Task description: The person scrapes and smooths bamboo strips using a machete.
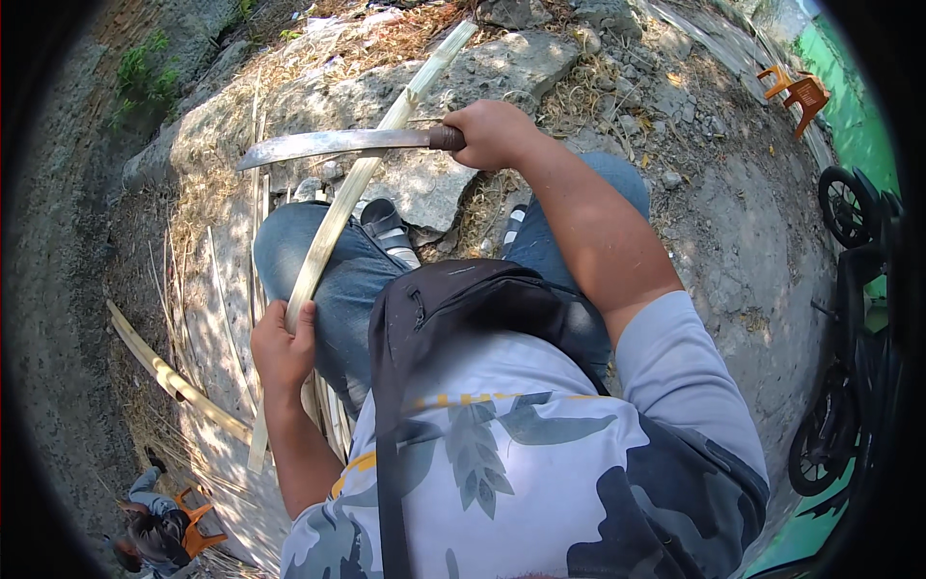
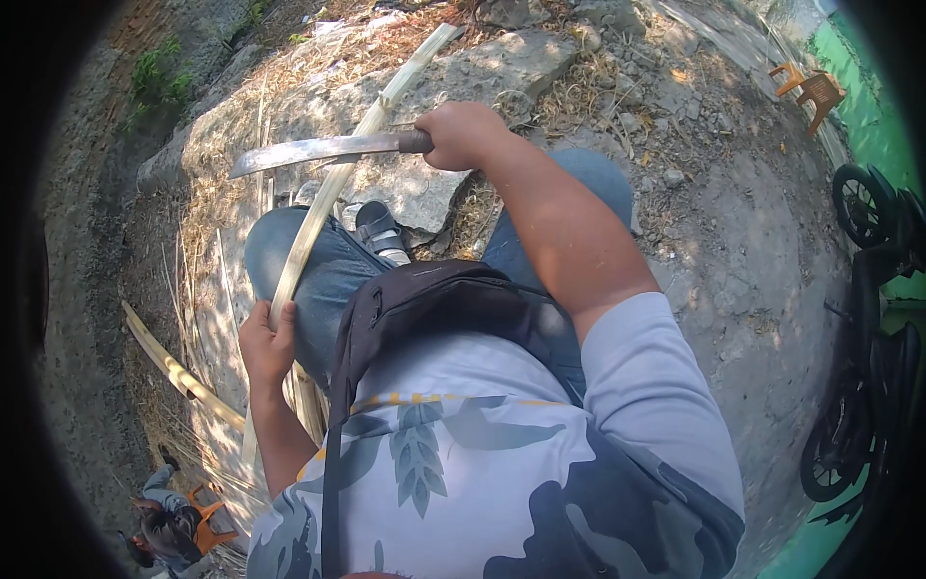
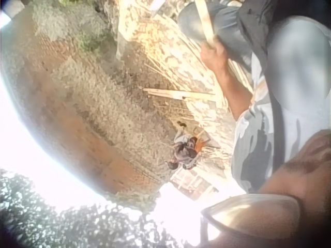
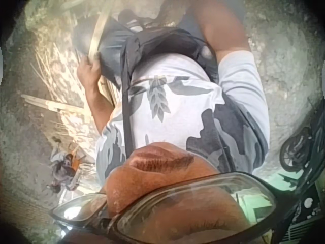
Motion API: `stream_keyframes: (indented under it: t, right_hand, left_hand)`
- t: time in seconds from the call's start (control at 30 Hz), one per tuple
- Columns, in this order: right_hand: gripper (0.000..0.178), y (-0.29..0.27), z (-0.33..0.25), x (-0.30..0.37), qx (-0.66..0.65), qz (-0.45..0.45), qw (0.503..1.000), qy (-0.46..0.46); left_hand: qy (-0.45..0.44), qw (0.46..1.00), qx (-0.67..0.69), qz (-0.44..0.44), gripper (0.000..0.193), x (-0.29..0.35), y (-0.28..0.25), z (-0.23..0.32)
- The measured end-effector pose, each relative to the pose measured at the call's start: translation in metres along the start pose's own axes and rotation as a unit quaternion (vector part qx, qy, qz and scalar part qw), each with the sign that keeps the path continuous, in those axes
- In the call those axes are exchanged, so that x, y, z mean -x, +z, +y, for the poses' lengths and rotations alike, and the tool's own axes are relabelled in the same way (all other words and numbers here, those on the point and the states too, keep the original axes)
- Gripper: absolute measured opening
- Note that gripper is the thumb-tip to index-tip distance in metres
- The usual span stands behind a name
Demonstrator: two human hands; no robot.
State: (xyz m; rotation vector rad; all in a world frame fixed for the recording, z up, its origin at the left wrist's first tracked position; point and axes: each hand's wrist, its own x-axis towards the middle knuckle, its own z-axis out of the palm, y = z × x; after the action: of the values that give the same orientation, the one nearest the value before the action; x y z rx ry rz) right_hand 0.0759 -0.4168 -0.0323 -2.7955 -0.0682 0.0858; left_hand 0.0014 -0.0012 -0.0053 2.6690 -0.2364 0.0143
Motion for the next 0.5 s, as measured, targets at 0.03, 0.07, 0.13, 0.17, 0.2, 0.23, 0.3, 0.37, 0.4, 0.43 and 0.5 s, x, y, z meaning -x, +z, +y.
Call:
stream_keyframes:
  t: [0.03, 0.07, 0.13, 0.17, 0.2, 0.23, 0.3, 0.37, 0.4, 0.43, 0.5]
  right_hand:
    - [0.03, 0.0011, 0.0003, -0.0004, 0.002, 0.0, 1.0, 0.002]
    - [0.03, 0.0004, -0.0004, 0.0003, 0.001, 0.0, 1.0, 0.002]
    - [0.03, -0.0014, -0.0017, 0.0018, -0.014, -0.009, 1.0, -0.002]
    - [0.03, -0.0024, -0.0022, 0.0025, -0.014, -0.008, 1.0, -0.002]
    - [0.03, -0.0034, -0.0024, 0.0034, -0.025, -0.008, 1.0, -0.003]
    - [0.03, -0.0039, -0.0026, 0.0038, -0.036, -0.009, 0.999, -0.005]
    - [0.03, -0.0027, -0.0019, 0.0036, -0.035, -0.007, 0.999, -0.007]
    - [0.03, -0.0022, -0.0016, 0.0033, -0.035, -0.007, 0.999, -0.008]
    - [0.03, -0.0022, -0.0016, 0.003, -0.031, -0.007, 0.999, -0.009]
    - [0.03, -0.002, -0.0017, 0.0028, -0.026, -0.008, 1.0, -0.009]
    - [0.03, -0.0034, -0.0029, 0.0032, -0.021, -0.011, 1.0, -0.006]
  left_hand:
    - [0.0, 1.0, 0.0, 0.0, 0.042, 0.0002, -0.0002, 0.0003]
    - [-0.001, 1.0, 0.008, 0.003, 0.042, 0.0006, -0.0006, 0.0012]
    - [-0.001, 1.0, 0.015, 0.006, 0.043, 0.0008, -0.001, 0.0022]
    - [-0.005, 1.0, 0.012, 0.003, 0.042, 0.0006, -0.0009, 0.0017]
    - [-0.009, 1.0, 0.009, 0.001, 0.042, 0.0005, -0.0007, 0.001]
    - [-0.008, 1.0, 0.009, 0.001, 0.042, 0.0005, -0.0001, -0.001]
    - [0.003, 1.0, 0.006, 0.006, 0.042, 0.0005, 0.0021, -0.0053]
    - [0.007, 1.0, 0.011, 0.011, 0.042, 0.0005, 0.0033, -0.0056]
    - [0.011, 1.0, 0.016, 0.016, 0.042, 0.0006, 0.0035, -0.0055]
    - [0.011, 1.0, 0.016, 0.015, 0.042, 0.0007, 0.0029, -0.0041]
    - [0.008, 1.0, 0.005, 0.009, 0.043, 0.0009, 0.0008, 0.0002]
